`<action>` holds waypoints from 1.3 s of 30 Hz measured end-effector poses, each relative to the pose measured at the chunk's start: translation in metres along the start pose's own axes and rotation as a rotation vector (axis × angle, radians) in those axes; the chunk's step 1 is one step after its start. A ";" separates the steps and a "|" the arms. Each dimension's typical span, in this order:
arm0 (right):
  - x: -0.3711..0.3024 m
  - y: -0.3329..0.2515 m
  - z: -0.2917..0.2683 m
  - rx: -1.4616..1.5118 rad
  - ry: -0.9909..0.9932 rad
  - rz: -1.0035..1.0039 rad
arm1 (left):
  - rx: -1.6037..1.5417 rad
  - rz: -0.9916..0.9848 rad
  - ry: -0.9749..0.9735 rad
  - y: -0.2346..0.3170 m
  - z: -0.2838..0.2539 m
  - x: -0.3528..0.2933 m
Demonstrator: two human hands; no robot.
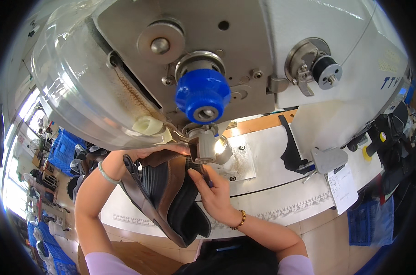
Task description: The person stitches and assembles pieces of a brown leather shoe upper using an industrial sewing machine, joining the leather pieces with thread.
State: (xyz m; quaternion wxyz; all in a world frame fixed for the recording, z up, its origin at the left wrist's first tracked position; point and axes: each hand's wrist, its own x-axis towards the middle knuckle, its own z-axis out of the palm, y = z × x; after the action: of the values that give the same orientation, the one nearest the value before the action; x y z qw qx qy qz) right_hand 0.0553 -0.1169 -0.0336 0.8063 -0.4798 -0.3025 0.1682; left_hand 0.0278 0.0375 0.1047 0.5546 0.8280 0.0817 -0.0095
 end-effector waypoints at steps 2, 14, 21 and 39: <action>-0.002 0.002 -0.001 0.094 -0.023 0.040 | 0.094 -0.097 0.005 0.002 -0.004 0.000; -0.003 -0.006 -0.001 0.169 0.008 0.224 | 0.290 -0.087 -0.020 0.007 -0.008 -0.005; -0.001 -0.012 -0.012 0.263 0.040 0.203 | -0.217 -0.370 0.005 -0.008 0.008 -0.005; -0.006 -0.007 -0.013 0.090 -0.029 0.091 | -0.285 -0.136 -0.008 -0.004 0.007 -0.008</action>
State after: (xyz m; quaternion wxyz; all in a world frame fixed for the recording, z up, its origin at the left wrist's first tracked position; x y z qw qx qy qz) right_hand 0.0589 -0.1329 -0.0339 0.8141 -0.4538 -0.2841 0.2251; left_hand 0.0202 0.0318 0.0996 0.6649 0.7335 0.1359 -0.0387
